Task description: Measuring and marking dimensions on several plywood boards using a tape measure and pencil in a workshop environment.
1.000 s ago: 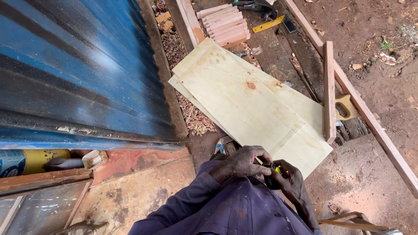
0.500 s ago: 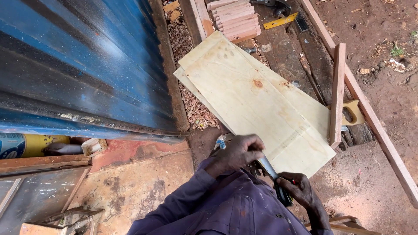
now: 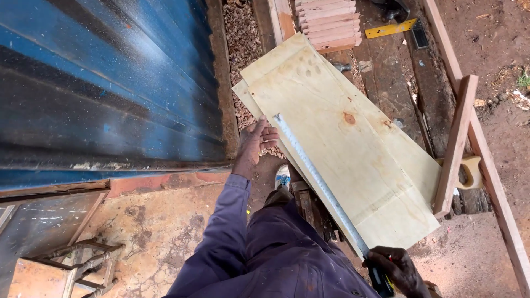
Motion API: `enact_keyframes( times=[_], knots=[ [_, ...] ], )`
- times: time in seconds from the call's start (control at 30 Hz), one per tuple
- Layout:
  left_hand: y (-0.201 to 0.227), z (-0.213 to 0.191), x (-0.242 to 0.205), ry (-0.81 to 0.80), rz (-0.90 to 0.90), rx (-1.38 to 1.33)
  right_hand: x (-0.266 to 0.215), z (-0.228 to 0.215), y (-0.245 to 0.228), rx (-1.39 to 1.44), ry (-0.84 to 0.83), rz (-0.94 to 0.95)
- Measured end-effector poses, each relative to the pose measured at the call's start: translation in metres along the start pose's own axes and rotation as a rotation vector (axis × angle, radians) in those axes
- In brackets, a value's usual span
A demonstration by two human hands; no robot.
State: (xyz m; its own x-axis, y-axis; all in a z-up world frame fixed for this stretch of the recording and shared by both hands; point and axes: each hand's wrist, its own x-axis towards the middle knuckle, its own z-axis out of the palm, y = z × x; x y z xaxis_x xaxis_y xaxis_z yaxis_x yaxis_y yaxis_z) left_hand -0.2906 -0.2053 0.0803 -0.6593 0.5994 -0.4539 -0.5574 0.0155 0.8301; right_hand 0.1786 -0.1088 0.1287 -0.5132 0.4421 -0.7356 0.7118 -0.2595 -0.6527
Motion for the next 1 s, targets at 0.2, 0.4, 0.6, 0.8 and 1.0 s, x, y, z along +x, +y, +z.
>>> enact_keyframes(
  times=[0.2,0.4,0.6,0.8,1.0],
  knots=[
    [-0.06,0.016,0.06,0.449,-0.147,0.223,0.074,0.028,-0.071,-0.089,0.022,-0.058],
    [-0.052,0.016,0.069,0.455,-0.195,0.161,0.133,0.044,-0.113,-0.073,0.023,-0.063],
    [-0.06,0.005,0.07,0.384,-0.039,-0.075,0.157,0.037,-0.124,-0.2,-0.028,-0.069],
    [-0.087,-0.001,0.088,0.483,-0.023,-0.03,0.158,0.039,-0.121,-0.212,0.02,0.015],
    [-0.068,0.017,0.087,0.59,-0.096,-0.076,0.143,0.023,-0.075,-0.202,-0.058,0.095]
  ],
)
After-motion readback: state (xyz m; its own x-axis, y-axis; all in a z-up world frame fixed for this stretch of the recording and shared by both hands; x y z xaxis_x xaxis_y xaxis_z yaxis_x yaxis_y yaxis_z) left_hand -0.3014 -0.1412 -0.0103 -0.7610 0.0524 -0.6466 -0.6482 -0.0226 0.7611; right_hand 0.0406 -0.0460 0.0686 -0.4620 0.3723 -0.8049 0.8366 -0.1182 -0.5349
